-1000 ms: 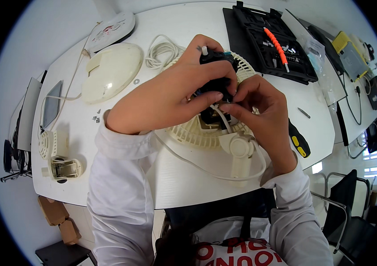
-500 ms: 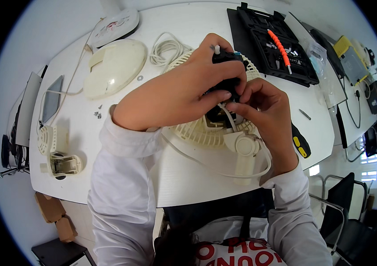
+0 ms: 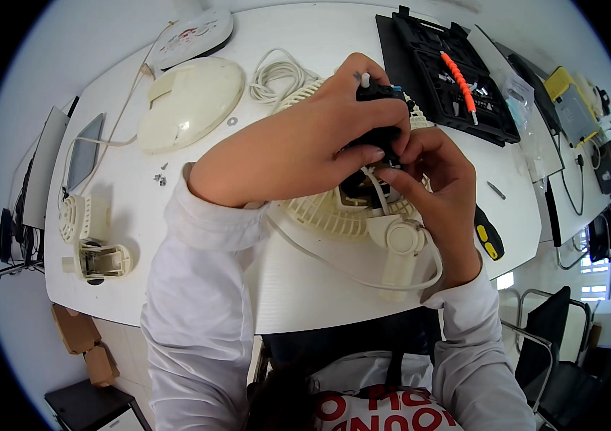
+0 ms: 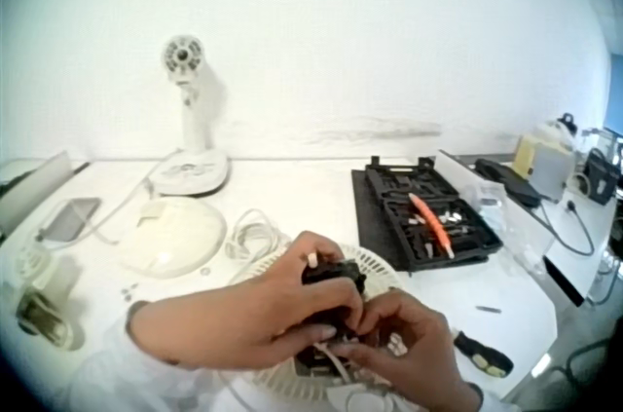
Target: The person uses a screwdriver to adjust screws on the internal wiring of a disassembled electric fan. They manipulate wires and components within the fan's motor housing while seated at a white workbench.
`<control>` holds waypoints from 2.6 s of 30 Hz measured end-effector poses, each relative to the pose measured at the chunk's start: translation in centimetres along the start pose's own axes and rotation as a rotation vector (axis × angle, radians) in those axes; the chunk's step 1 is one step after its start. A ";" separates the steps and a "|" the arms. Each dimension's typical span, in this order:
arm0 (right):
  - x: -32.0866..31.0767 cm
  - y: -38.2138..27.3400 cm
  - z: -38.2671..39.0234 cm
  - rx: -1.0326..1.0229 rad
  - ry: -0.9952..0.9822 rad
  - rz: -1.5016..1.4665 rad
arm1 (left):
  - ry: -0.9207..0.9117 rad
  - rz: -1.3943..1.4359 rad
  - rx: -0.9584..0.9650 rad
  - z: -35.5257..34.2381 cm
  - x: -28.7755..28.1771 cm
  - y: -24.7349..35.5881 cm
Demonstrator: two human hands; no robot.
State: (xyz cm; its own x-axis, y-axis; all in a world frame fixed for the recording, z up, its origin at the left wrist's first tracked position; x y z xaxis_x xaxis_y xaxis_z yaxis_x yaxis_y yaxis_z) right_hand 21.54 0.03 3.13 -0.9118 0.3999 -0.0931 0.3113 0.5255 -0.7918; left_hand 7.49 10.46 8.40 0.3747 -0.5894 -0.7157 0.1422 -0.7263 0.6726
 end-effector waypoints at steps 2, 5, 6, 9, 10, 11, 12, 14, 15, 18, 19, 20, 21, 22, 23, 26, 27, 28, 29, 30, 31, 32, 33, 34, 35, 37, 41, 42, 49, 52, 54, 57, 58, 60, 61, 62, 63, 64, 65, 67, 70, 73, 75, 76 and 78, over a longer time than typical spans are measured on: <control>0.1 0.1 0.0 -0.076 -0.004 0.051 | -0.005 -0.008 -0.021 0.0 0.1 -0.1; -0.2 -0.6 0.0 -0.213 -0.023 0.258 | -0.018 -0.017 -0.017 -0.1 0.1 -0.4; -0.1 -0.8 0.0 -0.241 -0.021 0.296 | -0.017 -0.005 -0.015 -0.1 0.1 -0.3; 0.0 -1.6 0.0 -0.312 -0.021 0.390 | -0.009 0.020 -0.001 -0.1 0.0 -0.1; 0.0 -1.7 0.0 -0.327 -0.028 0.404 | -0.002 0.020 0.006 -0.1 0.1 -0.1; 0.0 -1.7 0.0 -0.343 -0.034 0.417 | 0.004 0.020 0.013 -0.1 0.0 -0.1; 0.0 -1.8 0.0 -0.356 -0.046 0.414 | 0.001 0.015 0.009 -0.1 0.0 -0.1; 0.0 -1.7 -0.1 -0.382 -0.070 0.408 | -0.007 0.005 -0.001 -0.1 0.1 -0.2; 0.0 -1.6 -0.1 -0.368 -0.072 0.394 | -0.007 0.019 -0.006 -0.1 0.1 -0.1; 0.1 -1.4 -0.2 -0.322 -0.079 0.344 | -0.005 0.048 -0.020 0.0 0.0 -0.1; 0.1 -1.4 -0.2 -0.305 -0.080 0.323 | -0.002 0.050 -0.022 0.0 0.0 -0.1; 0.1 -1.3 -0.2 -0.289 -0.081 0.303 | 0.000 0.051 -0.024 0.0 0.0 -0.1; 0.1 -1.3 -0.2 -0.273 -0.081 0.269 | -0.004 0.036 -0.019 0.0 0.0 -0.2; 0.0 -1.2 -0.2 -0.257 -0.080 0.235 | -0.007 0.021 -0.013 -0.1 0.1 -0.3; 0.1 -1.2 -0.2 -0.242 -0.080 0.198 | -0.010 0.004 -0.010 -0.1 0.1 -0.3; 0.0 -0.8 -0.2 -0.248 -0.087 0.218 | -0.020 0.019 -0.017 -0.1 0.0 -0.4; 0.0 -0.7 -0.1 -0.199 -0.069 0.181 | -0.011 0.018 -0.007 -0.1 0.0 -0.4; -0.1 -0.5 0.0 -0.151 -0.052 0.143 | -0.002 0.017 0.002 0.0 -0.1 -0.3; -0.1 -0.3 0.0 -0.102 -0.036 0.105 | 0.006 0.016 0.012 0.0 -0.1 -0.3; -0.1 -0.3 0.1 -0.090 -0.037 0.089 | 0.000 0.026 -0.001 0.0 -0.1 -0.3; -0.2 -0.2 0.1 -0.078 -0.038 0.073 | -0.005 0.037 -0.013 0.0 -0.1 -0.2; -0.3 -0.2 0.0 -0.067 -0.040 0.055 | -0.011 0.047 -0.026 0.1 -0.1 -0.2; -0.2 -0.2 0.0 -0.073 -0.037 0.052 | 0.000 0.035 -0.016 0.1 -0.1 -0.2; -0.2 -0.1 0.0 -0.080 -0.035 0.049 | 0.010 0.023 -0.006 0.1 0.0 -0.4; -0.2 -0.1 0.0 -0.086 -0.032 0.047 | 0.020 0.011 0.005 0.1 0.0 -0.4; 0.0 -0.2 0.0 -0.064 -0.008 0.027 | 0.011 0.016 0.003 0.1 -0.1 -0.4; 0.1 -0.2 0.2 -0.022 0.018 0.017 | 0.000 0.016 -0.013 0.1 -0.1 -0.3; 0.2 -0.2 0.2 -0.013 0.022 0.017 | -0.002 0.014 -0.019 0.1 -0.1 -0.4; 0.4 -0.2 0.4 -0.085 0.060 0.055 | -0.021 0.017 0.009 0.0 0.2 -0.8; 0.4 -0.4 0.4 -0.093 0.062 0.074 | -0.024 0.044 0.011 0.0 0.3 -0.7; 0.4 -0.6 0.5 -0.077 0.061 0.086 | -0.028 0.057 0.008 0.0 0.3 -0.7; 0.5 -0.7 0.6 -0.081 0.063 0.096 | -0.034 0.045 0.011 0.0 0.2 -0.8; 0.5 -0.6 0.6 -0.091 0.056 0.103 | -0.033 0.049 0.012 0.0 0.2 -0.8; 0.5 -0.6 0.6 -0.100 0.050 0.103 | -0.034 0.056 0.008 0.0 0.2 -0.8; 0.5 -0.6 0.6 -0.099 0.051 0.097 | -0.036 0.061 0.004 0.1 0.2 -0.8; 0.5 -0.6 0.5 -0.098 0.051 0.091 | -0.037 0.065 -0.002 0.1 0.2 -0.8; 0.5 -0.6 0.5 -0.095 0.056 0.088 | -0.045 0.066 -0.006 0.1 0.2 -0.8; 0.6 -0.6 0.6 -0.092 0.061 0.086 | -0.053 0.066 -0.010 0.0 0.2 -0.8; 0.6 -0.6 0.6 -0.088 0.067 0.084 | -0.062 0.067 -0.012 0.0 0.3 -0.9; 0.5 -0.6 0.6 -0.113 0.043 0.123 | -0.065 0.072 -0.039 0.1 0.2 -0.6; 0.5 -0.9 0.6 -0.175 0.017 0.210 | -0.048 0.055 -0.001 0.0 0.2 -0.9; 0.2 -1.0 0.6 -0.250 -0.005 0.279 | -0.044 0.075 -0.005 0.1 0.2 -0.5; -0.1 -1.1 0.7 -0.284 -0.014 0.280 | -0.038 0.089 -0.004 0.1 0.1 -0.4; -0.2 -1.1 0.7 -0.292 -0.017 0.261 | -0.029 0.087 0.008 0.0 0.0 -0.5; 0.0 -1.0 0.8 -0.284 -0.006 0.228 | -0.018 0.076 0.023 0.0 0.2 -0.8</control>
State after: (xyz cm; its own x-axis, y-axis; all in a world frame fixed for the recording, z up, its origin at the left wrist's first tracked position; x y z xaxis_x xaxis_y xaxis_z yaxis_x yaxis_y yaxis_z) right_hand 21.04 -1.15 3.43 -0.8116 0.5269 -0.2523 0.5681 0.6110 -0.5513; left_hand 7.44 10.92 7.77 0.3670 -0.6489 -0.6664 0.0930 -0.6873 0.7204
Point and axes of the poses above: each hand's wrist, its own z-axis away from the middle knuckle, its own x-axis out of the palm, y = z × x, the point moved 3 cm from there along -z, towards the middle knuckle, and after that the axes turned 14 degrees about -x, right-handed, at the moved point
